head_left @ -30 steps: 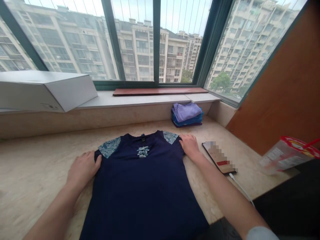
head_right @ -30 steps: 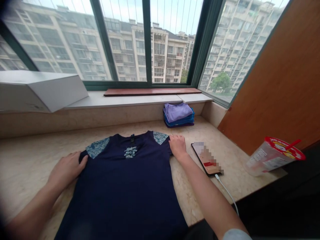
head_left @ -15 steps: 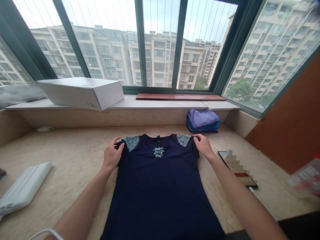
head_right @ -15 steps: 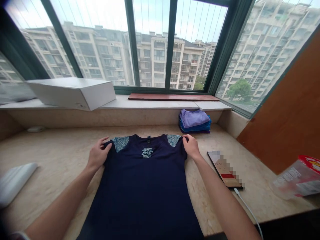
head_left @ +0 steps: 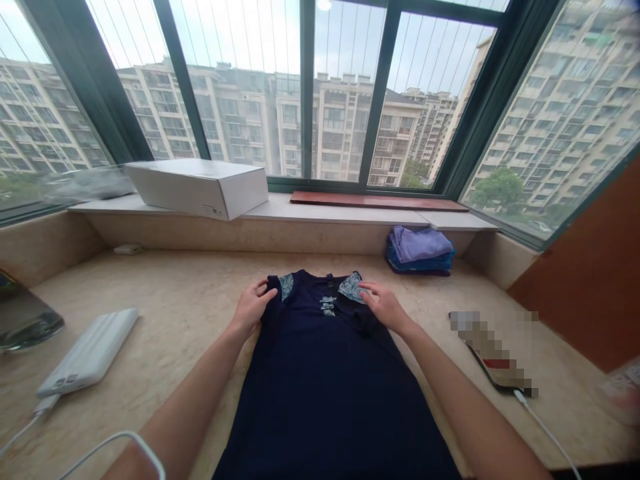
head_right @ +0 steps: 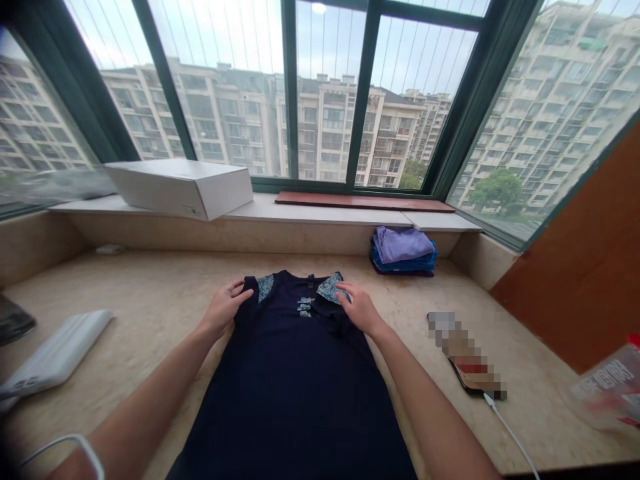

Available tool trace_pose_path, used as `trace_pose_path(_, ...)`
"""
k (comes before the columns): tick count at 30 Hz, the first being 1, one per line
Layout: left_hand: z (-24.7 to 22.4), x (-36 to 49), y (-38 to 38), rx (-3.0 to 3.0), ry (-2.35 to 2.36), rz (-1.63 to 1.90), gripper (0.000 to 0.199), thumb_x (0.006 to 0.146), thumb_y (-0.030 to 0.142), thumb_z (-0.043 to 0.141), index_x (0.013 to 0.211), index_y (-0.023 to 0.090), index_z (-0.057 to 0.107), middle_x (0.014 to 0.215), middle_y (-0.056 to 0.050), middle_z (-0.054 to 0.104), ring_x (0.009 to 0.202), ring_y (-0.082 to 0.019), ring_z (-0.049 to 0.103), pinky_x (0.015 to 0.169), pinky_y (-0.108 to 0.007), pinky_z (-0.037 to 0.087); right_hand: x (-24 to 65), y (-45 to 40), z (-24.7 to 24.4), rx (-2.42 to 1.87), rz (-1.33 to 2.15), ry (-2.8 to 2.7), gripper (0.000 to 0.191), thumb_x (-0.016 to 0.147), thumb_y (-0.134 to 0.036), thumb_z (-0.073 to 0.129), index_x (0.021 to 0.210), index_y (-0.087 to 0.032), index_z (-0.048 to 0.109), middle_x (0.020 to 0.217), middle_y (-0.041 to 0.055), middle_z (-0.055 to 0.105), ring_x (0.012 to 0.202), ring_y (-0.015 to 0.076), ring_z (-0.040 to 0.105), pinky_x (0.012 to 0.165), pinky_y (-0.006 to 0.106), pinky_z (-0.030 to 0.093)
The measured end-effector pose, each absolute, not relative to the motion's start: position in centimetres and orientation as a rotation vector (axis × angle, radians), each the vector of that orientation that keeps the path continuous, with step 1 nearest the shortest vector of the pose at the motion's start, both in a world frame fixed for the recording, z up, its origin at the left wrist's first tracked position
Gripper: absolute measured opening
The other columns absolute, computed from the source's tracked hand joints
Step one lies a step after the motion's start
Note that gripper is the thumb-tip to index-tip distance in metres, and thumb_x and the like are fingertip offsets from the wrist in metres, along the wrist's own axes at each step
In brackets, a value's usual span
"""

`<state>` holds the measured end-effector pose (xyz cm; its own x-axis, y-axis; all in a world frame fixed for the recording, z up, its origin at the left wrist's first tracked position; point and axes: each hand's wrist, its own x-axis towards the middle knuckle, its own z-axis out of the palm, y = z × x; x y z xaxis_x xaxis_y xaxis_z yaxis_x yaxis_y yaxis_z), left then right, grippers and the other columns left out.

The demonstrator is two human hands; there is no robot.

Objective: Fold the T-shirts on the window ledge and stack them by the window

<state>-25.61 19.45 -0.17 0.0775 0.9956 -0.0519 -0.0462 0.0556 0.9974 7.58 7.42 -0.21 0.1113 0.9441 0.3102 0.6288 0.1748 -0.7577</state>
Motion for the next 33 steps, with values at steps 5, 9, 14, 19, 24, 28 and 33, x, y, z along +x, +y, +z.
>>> trace_pose_path(5, -0.4, -25.7, 19.8, 1.268, 1.170, 1.144, 0.030, 0.075, 0.025, 0.081, 0.102, 0.013, 0.073, 0.098, -0.010, 0.081, 0.098, -0.029, 0.076, 0.085, -0.036, 0.062, 5.7, 6.5, -2.5, -1.818, 0.433, -2.138, 0.063, 0.105, -0.055, 0.038, 0.157, -0.018, 0.043, 0.166, 0.0120, 0.033, 0.155, 0.0282, 0.026, 0.126, 0.049, 0.020)
trace_pose_path(9, 1.2, -24.5, 18.8, 1.373, 1.121, 1.120, 0.039, 0.074, 0.038, 0.083, 0.103, 0.014, 0.075, 0.097, -0.009, 0.081, 0.106, -0.031, 0.074, 0.090, -0.037, 0.060, 4.9, 6.4, -2.6, -1.895, 0.415, -2.207, 0.066, 0.107, -0.056, 0.030, 0.160, -0.019, 0.035, 0.169, 0.0103, 0.023, 0.158, 0.0266, 0.016, 0.128, 0.048, 0.013)
trace_pose_path(14, 4.0, -22.7, 15.7, 1.448, 0.718, 0.679, 0.058, 0.090, 0.058, 0.068, 0.130, 0.016, 0.068, 0.115, -0.017, 0.077, 0.111, -0.031, 0.072, 0.095, -0.043, 0.059, 4.8, 6.4, -2.3, -1.904, 0.408, -2.203, 0.068, 0.107, -0.055, 0.030, 0.162, -0.016, 0.029, 0.169, 0.0110, 0.023, 0.158, 0.0261, 0.018, 0.128, 0.048, 0.012)
trace_pose_path(19, 2.9, -22.1, 15.3, 2.046, 0.846, 0.635, 0.057, 0.105, 0.051, 0.036, 0.143, 0.014, 0.057, 0.140, -0.019, 0.065, 0.129, -0.030, 0.063, 0.109, -0.046, 0.050, 4.8, 6.4, -2.3, -1.891, 0.414, -2.188, 0.069, 0.106, -0.056, 0.031, 0.162, -0.015, 0.030, 0.169, 0.0114, 0.024, 0.158, 0.0267, 0.018, 0.128, 0.047, 0.011)
trace_pose_path(24, -0.5, -21.6, 15.7, 2.349, 1.049, 0.572, 0.047, 0.093, 0.042, 0.057, 0.129, 0.014, 0.068, 0.150, -0.017, 0.056, 0.146, -0.036, 0.044, 0.123, -0.053, 0.029, 4.8, 6.3, -2.8, -1.874, 0.409, -2.177, 0.069, 0.105, -0.057, 0.033, 0.160, -0.016, 0.034, 0.169, 0.0112, 0.025, 0.157, 0.0275, 0.019, 0.128, 0.048, 0.012)
trace_pose_path(28, -0.9, -21.2, 17.2, 2.411, 1.121, 0.578, 0.039, 0.098, 0.039, 0.049, 0.123, 0.017, 0.070, 0.138, -0.015, 0.066, 0.137, -0.032, 0.054, 0.120, -0.048, 0.035, 5.6, 7.1, -2.9, -1.786, 0.353, -2.047, 0.058, 0.105, -0.053, 0.039, 0.148, -0.019, 0.055, 0.158, 0.0098, 0.048, 0.148, 0.0258, 0.040, 0.124, 0.040, 0.026)
trace_pose_path(33, -0.3, -19.8, 21.2, 2.325, 1.282, 0.679, 0.041, 0.097, 0.031, 0.050, 0.132, 0.013, 0.061, 0.141, -0.020, 0.063, 0.137, -0.034, 0.053, 0.119, -0.048, 0.034, 8.0, 10.4, -2.2, -1.915, 0.231, -1.732, 0.045, 0.103, -0.033, 0.043, 0.137, -0.012, 0.064, 0.139, 0.0171, 0.064, 0.133, 0.0300, 0.057, 0.116, 0.041, 0.038)
